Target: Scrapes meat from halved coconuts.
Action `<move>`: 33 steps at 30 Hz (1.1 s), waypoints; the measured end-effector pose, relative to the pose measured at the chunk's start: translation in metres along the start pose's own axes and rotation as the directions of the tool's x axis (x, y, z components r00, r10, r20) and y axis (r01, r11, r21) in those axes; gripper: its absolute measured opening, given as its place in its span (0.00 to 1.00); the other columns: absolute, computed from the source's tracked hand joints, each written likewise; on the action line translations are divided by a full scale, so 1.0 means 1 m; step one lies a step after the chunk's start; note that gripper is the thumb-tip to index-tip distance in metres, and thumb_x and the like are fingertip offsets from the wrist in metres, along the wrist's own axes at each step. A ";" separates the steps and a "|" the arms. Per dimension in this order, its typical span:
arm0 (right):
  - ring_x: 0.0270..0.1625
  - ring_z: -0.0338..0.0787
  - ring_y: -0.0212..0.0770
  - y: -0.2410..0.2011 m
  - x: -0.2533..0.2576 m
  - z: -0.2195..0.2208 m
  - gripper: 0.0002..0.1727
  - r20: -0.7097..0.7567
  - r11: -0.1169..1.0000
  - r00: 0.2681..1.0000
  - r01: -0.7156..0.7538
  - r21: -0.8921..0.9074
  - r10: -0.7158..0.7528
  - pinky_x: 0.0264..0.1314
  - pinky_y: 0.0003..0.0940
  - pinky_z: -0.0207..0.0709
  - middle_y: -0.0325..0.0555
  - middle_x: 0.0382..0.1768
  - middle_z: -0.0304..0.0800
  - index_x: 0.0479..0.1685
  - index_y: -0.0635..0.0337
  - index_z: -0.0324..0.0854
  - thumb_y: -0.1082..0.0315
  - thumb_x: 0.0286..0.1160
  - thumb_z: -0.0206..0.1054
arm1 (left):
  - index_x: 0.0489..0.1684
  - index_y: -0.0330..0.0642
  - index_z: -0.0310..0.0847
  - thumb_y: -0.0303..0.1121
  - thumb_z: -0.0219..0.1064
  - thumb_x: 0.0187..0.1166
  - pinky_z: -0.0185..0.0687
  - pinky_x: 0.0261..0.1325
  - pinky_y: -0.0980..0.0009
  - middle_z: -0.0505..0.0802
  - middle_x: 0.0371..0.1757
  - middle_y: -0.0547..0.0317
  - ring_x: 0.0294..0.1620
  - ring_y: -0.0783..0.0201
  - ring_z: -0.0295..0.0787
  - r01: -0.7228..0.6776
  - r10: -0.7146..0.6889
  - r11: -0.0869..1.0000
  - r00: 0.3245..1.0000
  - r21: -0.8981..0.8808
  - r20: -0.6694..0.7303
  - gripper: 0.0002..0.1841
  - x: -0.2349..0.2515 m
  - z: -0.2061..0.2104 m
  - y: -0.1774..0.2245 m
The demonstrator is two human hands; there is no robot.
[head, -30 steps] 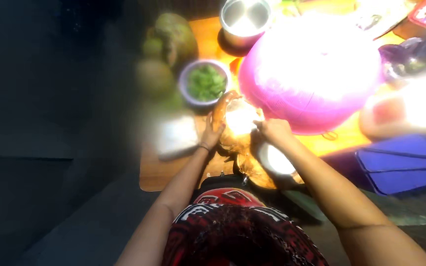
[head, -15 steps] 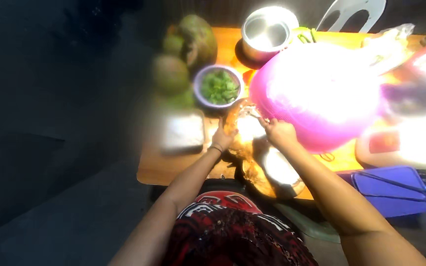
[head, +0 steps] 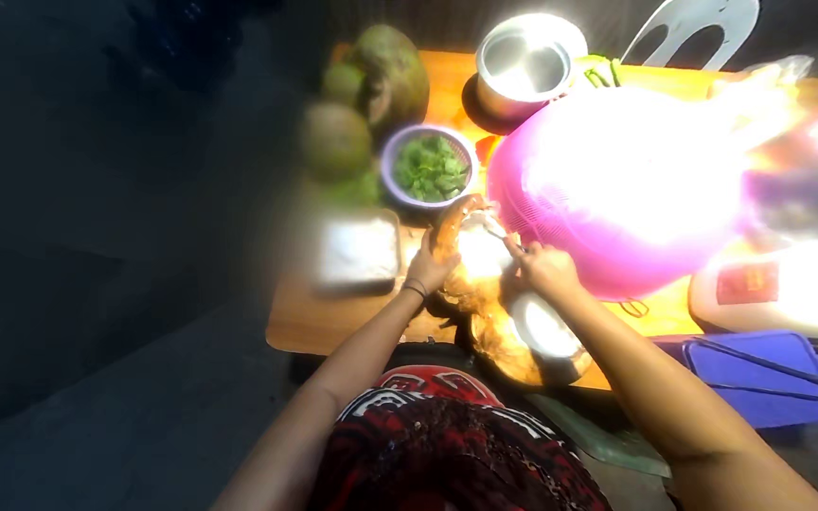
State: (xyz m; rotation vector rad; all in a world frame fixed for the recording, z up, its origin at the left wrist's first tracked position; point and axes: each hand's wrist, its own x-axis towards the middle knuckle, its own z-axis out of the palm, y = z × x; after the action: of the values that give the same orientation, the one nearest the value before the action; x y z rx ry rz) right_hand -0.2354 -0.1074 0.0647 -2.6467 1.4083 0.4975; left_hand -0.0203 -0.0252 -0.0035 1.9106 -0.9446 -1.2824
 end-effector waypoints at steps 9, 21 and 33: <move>0.54 0.89 0.74 -0.015 0.003 -0.022 0.31 -0.054 0.999 0.998 -0.029 -0.025 0.027 0.45 0.67 0.81 0.73 0.55 0.86 0.88 0.45 0.70 0.77 0.85 0.56 | 0.97 0.50 0.39 0.55 0.71 0.78 0.77 0.69 0.36 0.83 0.72 0.30 0.68 0.35 0.85 0.001 -0.001 0.998 1.000 0.069 0.004 0.51 -0.007 0.000 0.011; 0.55 0.89 0.74 -0.018 0.007 -0.011 0.33 -0.006 0.997 0.997 -0.075 -0.027 0.075 0.46 0.66 0.81 0.74 0.58 0.85 0.91 0.41 0.65 0.74 0.87 0.55 | 0.97 0.51 0.36 0.54 0.69 0.80 0.79 0.68 0.37 0.83 0.73 0.32 0.66 0.36 0.86 0.013 -0.013 0.994 1.000 0.107 0.005 0.51 -0.007 0.000 0.015; 0.61 0.86 0.76 -0.033 0.009 -0.022 0.35 0.072 0.994 0.991 -0.112 -0.016 0.113 0.51 0.67 0.79 0.76 0.61 0.83 0.93 0.41 0.62 0.74 0.86 0.56 | 0.97 0.53 0.38 0.56 0.70 0.79 0.79 0.68 0.36 0.83 0.73 0.34 0.67 0.36 0.86 0.000 -0.002 0.990 1.000 0.140 0.012 0.51 -0.008 -0.002 0.013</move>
State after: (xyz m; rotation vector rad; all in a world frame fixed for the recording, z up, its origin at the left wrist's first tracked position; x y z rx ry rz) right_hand -0.1984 -0.1013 0.0803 -2.5398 1.5437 0.6095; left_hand -0.0238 -0.0254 0.0115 2.0117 -1.0651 -1.2587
